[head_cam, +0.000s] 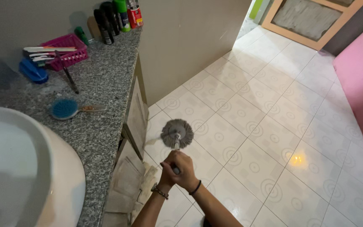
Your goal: The person mops the tiled floor of a room, then moves to a bucket to rinse and wring the mop head by spinning it in a centrifugal dryer.
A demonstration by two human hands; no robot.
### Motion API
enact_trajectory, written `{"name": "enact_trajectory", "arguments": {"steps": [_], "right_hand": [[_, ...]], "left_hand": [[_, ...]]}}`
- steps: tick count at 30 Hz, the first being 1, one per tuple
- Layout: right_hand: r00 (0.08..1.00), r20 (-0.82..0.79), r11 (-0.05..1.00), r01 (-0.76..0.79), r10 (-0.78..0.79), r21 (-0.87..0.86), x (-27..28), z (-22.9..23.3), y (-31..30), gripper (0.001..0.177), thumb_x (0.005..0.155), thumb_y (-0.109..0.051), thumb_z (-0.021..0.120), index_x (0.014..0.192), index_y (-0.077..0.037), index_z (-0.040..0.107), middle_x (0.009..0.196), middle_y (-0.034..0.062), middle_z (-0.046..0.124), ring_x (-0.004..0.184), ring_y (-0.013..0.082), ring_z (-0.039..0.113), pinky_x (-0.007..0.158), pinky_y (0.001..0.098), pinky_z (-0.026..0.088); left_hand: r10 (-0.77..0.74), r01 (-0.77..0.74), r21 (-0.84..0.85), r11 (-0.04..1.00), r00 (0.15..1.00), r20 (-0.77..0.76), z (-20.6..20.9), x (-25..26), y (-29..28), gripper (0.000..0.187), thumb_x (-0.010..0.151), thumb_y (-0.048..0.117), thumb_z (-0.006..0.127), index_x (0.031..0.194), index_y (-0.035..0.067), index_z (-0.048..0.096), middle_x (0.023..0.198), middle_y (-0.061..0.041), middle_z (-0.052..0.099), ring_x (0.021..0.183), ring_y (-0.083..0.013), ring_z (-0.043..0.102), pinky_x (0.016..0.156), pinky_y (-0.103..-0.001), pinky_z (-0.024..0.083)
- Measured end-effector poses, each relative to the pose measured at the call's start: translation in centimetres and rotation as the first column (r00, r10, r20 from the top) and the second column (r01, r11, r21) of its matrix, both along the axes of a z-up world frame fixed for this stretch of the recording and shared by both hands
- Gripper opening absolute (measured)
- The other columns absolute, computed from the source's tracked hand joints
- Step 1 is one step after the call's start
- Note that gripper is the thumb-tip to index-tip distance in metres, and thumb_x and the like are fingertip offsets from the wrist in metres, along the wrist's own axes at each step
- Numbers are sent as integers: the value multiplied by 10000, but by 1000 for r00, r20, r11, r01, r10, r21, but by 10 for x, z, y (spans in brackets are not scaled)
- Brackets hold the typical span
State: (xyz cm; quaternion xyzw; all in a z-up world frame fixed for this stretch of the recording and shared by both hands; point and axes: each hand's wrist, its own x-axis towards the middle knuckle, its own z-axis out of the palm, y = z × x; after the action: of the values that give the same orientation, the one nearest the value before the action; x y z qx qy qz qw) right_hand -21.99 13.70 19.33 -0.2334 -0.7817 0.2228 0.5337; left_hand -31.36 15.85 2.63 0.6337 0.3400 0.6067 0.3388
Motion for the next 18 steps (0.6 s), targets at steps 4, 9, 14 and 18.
{"name": "enact_trajectory", "arguments": {"steps": [4, 9, 14, 18], "right_hand": [[982, 173, 990, 93, -73, -110, -3, -78, 0, 221, 863, -144, 824, 854, -47, 626, 819, 140, 636, 775, 320, 630, 662, 414, 516], [938, 260, 966, 253, -230, -58, 17, -113, -10, 217, 861, -141, 791, 853, -29, 606, 855, 168, 624, 817, 357, 618, 707, 444, 524], [916, 212, 915, 375, -341, -147, 13, -40, -25, 188, 891, -118, 750, 826, -43, 590, 819, 135, 661, 803, 340, 646, 716, 439, 537], [899, 188, 905, 416, -395, -86, -1, 28, -38, 159, 877, -119, 757, 837, -58, 615, 773, 105, 683, 737, 322, 657, 672, 422, 528]], "left_hand": [[-51, 71, -147, 987, 989, 135, -52, -3, 2, 410, 1019, 249, 584, 1349, 14, 521, 1228, -91, 615, 1126, -192, 607, 986, -371, 542], [-60, 280, -447, 850, 894, 445, -92, 24, -5, 460, 1029, 218, 498, 1470, 113, 423, 1195, -62, 611, 1073, -153, 607, 968, -299, 552], [-120, 249, -387, 888, 937, 327, -63, 32, -19, 307, 1102, 184, 499, 1290, -54, 547, 1179, -129, 639, 1061, -202, 615, 903, -361, 554], [-214, 386, -261, 885, 835, 507, 30, 24, -33, 372, 1104, 257, 435, 1309, -37, 536, 1232, -108, 632, 1126, -183, 614, 984, -352, 531]]}}
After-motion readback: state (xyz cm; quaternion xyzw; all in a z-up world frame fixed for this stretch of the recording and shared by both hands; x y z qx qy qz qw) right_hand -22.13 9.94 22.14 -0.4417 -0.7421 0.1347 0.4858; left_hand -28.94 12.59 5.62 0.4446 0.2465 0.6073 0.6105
